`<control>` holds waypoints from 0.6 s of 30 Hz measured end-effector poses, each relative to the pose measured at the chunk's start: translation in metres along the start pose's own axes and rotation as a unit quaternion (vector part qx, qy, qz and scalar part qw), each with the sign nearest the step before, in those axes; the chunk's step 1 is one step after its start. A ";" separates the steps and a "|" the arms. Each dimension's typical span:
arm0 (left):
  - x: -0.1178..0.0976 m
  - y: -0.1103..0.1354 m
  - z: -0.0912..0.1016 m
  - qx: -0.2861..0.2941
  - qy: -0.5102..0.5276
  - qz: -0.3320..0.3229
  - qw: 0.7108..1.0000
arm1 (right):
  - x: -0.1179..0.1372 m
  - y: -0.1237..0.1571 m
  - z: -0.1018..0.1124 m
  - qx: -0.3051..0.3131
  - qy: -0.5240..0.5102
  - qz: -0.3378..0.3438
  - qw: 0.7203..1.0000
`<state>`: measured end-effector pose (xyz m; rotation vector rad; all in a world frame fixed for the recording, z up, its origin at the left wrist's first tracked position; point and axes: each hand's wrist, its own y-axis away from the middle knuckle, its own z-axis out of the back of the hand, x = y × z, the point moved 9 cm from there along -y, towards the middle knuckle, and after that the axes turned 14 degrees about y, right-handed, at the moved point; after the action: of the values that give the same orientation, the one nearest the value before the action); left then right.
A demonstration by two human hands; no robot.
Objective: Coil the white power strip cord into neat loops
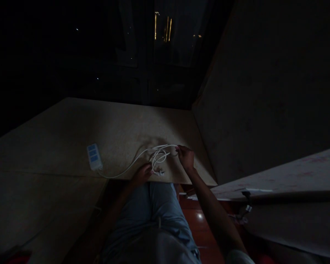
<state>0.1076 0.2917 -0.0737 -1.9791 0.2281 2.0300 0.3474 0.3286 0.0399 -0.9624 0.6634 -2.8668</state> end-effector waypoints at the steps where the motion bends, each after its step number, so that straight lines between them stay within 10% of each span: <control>1: -0.001 0.005 0.003 -0.010 -0.010 -0.004 1.000 | -0.004 -0.003 0.000 -0.003 -0.003 -0.012 1.000; 5: 0.002 0.021 0.018 -0.082 -0.007 0.023 0.996 | -0.030 -0.012 -0.011 0.000 -0.126 -0.132 0.983; 10: 0.007 0.044 0.045 -0.181 0.013 0.065 0.981 | -0.076 -0.002 -0.030 -0.052 -0.339 -0.340 0.876; 18: 0.005 0.054 0.071 -0.325 0.247 0.071 0.910 | -0.106 0.007 -0.042 -0.107 -0.380 -0.385 0.834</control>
<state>0.0227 0.2635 -0.0805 -2.9546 -0.2507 1.7843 0.4075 0.3570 -0.0527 -2.7113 0.5834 -2.4936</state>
